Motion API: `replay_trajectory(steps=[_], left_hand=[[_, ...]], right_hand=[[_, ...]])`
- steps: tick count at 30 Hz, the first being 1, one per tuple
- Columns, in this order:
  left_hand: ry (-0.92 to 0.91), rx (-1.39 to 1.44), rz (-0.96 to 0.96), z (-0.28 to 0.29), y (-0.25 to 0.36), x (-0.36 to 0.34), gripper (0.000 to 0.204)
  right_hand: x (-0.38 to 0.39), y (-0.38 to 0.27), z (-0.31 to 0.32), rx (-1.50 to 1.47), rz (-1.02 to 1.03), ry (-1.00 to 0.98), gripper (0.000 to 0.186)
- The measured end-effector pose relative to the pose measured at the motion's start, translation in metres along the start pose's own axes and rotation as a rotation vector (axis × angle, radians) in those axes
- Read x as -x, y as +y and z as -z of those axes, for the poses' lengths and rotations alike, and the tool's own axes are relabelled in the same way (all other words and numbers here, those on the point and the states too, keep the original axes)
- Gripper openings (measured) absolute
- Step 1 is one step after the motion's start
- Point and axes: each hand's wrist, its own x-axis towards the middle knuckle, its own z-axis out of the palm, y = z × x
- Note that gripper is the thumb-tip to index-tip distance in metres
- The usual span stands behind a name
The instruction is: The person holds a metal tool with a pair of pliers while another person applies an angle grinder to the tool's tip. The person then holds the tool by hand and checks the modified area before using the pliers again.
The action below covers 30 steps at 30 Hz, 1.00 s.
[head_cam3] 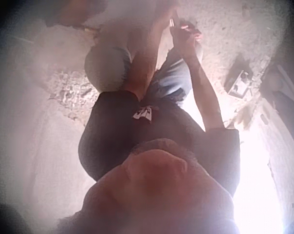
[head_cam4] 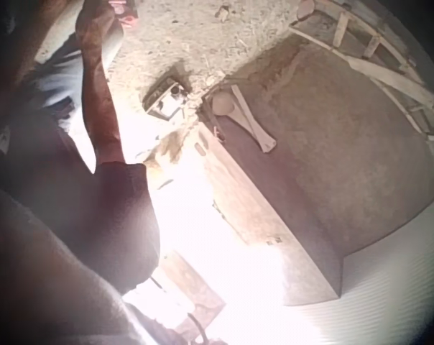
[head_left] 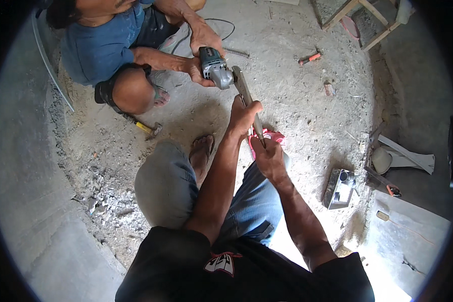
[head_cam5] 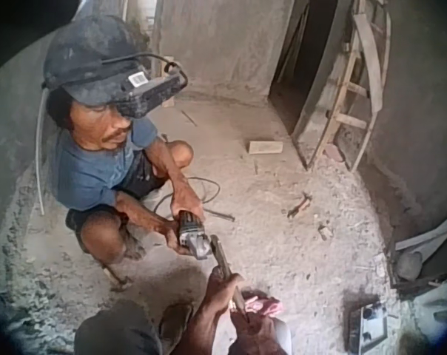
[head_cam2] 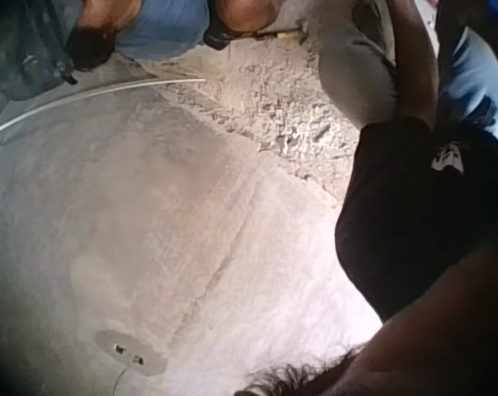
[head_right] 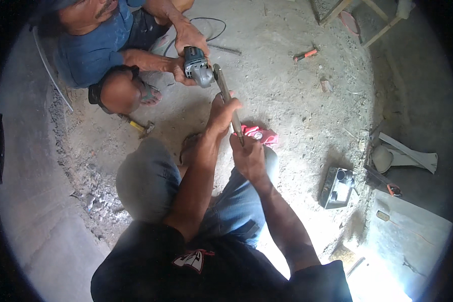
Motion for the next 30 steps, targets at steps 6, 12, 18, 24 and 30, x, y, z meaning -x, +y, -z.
replay_trajectory(steps=[6,12,18,24,30], left_hand=[[0.017,0.081,-0.005,0.006,-0.013,-0.004,0.059],[-0.028,0.109,0.043,0.008,-0.008,-0.001,0.06],[0.028,0.127,-0.024,0.008,-0.007,-0.001,0.055],[0.064,-0.073,0.079,-0.002,0.004,0.005,0.019],[0.165,-0.138,0.16,-0.001,0.0,0.001,0.018]], right_hand=[[-0.029,-0.015,0.02,-0.506,-0.282,-0.593,0.057],[-0.036,-0.03,0.012,-0.344,-0.199,-0.591,0.046],[-0.041,-0.04,0.012,-0.256,-0.083,-0.636,0.048],[-0.041,-0.036,0.006,-0.289,-0.098,-0.578,0.048],[-0.04,-0.056,0.016,-0.269,-0.135,-0.712,0.057]])
